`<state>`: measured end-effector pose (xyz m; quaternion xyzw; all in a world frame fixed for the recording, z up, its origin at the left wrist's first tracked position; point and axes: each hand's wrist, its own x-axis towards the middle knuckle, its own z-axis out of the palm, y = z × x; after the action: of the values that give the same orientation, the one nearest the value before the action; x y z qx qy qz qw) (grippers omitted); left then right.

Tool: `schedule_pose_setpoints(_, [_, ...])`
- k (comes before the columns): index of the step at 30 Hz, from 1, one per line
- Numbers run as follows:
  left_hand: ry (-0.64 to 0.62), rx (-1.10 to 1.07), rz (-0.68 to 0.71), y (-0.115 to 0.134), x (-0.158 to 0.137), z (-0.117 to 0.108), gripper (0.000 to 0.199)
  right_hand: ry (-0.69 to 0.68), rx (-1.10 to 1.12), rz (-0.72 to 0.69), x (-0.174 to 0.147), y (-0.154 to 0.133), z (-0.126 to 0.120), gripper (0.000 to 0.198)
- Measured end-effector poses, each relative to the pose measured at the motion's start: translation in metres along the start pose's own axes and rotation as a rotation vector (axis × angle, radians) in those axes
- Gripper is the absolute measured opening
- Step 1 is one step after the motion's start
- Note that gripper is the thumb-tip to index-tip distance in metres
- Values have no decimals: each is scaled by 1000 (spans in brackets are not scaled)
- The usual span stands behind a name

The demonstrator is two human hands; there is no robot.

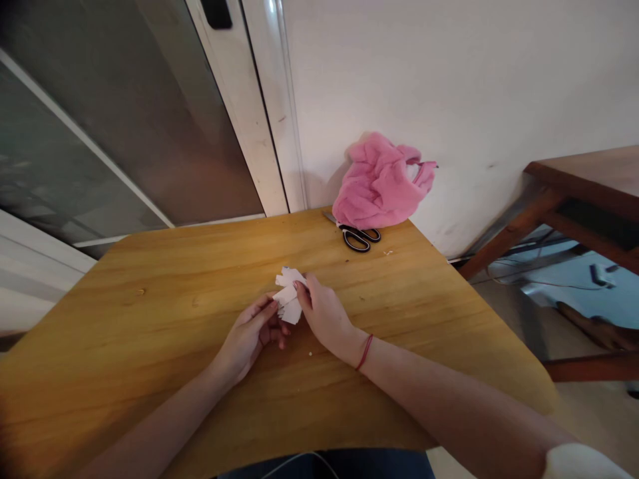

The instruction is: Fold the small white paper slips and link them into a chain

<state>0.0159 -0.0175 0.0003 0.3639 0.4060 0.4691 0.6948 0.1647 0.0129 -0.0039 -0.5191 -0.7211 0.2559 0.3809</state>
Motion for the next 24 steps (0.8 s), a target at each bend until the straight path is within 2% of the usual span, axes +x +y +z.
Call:
schedule_pose_setpoints(9, [108,203,102,3,-4,5,24,-67,29,-22,-2,-2,2,18])
schedule_pose_setpoints(24, [69,70,39,4,-2,3,31,-3,74,27,-1,-2,0,23])
